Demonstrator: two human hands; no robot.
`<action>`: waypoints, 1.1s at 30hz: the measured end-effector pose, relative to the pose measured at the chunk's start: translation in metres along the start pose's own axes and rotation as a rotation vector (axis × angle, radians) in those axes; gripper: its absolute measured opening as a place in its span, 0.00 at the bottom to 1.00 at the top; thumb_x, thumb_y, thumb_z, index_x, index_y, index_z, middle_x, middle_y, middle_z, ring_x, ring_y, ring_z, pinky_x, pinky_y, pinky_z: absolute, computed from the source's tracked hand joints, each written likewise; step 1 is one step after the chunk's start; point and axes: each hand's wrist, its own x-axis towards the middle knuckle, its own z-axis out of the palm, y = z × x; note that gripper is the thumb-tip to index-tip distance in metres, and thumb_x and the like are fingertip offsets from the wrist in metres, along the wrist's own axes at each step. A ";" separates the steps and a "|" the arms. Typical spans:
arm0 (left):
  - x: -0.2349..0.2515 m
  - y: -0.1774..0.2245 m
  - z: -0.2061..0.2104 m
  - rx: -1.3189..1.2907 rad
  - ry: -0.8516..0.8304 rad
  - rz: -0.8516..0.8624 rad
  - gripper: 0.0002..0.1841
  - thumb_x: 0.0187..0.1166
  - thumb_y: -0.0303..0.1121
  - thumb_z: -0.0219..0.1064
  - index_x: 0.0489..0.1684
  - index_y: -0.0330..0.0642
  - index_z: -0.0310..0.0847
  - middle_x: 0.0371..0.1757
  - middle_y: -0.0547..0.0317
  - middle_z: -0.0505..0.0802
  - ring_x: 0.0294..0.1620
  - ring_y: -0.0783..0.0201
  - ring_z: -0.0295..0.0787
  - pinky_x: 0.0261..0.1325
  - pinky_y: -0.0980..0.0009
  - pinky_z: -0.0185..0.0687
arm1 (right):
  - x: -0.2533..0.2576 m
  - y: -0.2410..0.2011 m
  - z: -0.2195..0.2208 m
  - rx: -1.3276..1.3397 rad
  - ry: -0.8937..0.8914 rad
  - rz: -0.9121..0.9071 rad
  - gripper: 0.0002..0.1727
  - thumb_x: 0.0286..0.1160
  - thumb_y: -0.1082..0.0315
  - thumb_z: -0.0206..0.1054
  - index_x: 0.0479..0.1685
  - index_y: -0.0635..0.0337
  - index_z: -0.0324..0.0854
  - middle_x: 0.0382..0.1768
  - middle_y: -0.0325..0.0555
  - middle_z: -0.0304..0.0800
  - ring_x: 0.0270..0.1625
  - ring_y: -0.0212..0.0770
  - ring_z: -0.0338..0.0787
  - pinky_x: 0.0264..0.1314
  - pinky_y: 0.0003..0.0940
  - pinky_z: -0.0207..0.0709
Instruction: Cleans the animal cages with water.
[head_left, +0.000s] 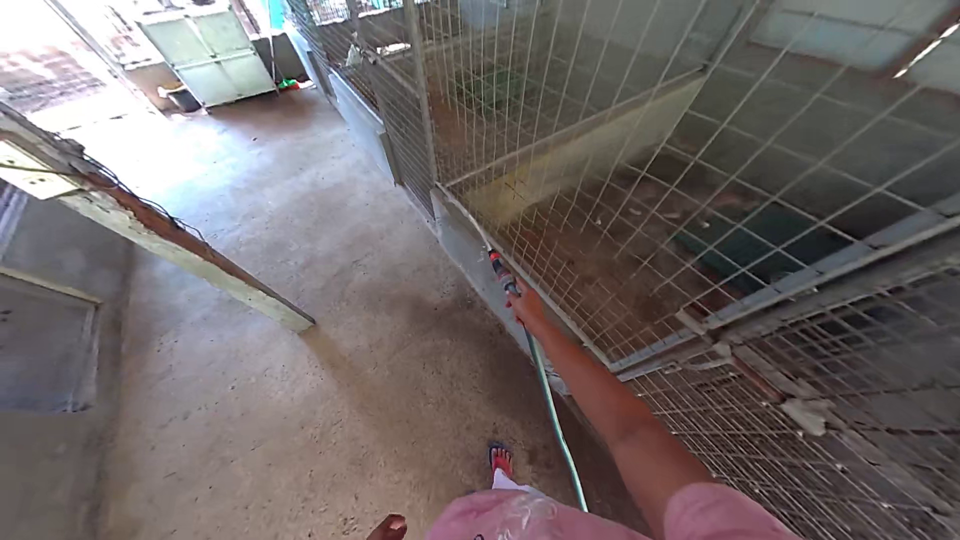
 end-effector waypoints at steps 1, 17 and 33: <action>-0.009 0.019 -0.004 -0.002 -0.008 0.017 0.23 0.91 0.38 0.59 0.77 0.31 0.75 0.72 0.34 0.86 0.76 0.40 0.82 0.82 0.46 0.68 | -0.001 0.002 -0.002 0.013 0.012 0.004 0.33 0.93 0.63 0.54 0.95 0.54 0.50 0.45 0.52 0.89 0.23 0.37 0.78 0.27 0.32 0.74; 0.017 0.112 -0.043 0.314 -0.143 0.133 0.22 0.92 0.36 0.57 0.79 0.33 0.73 0.75 0.32 0.83 0.75 0.36 0.80 0.76 0.41 0.71 | -0.147 0.182 -0.053 0.417 0.311 0.357 0.33 0.93 0.63 0.54 0.95 0.52 0.49 0.40 0.51 0.87 0.16 0.34 0.70 0.18 0.29 0.66; -0.080 0.530 0.219 0.488 -0.271 0.874 0.32 0.93 0.38 0.55 0.92 0.32 0.49 0.84 0.28 0.71 0.84 0.36 0.69 0.84 0.44 0.64 | -0.349 0.345 -0.111 0.746 0.681 0.528 0.29 0.94 0.66 0.53 0.92 0.54 0.55 0.35 0.50 0.86 0.12 0.31 0.68 0.13 0.27 0.64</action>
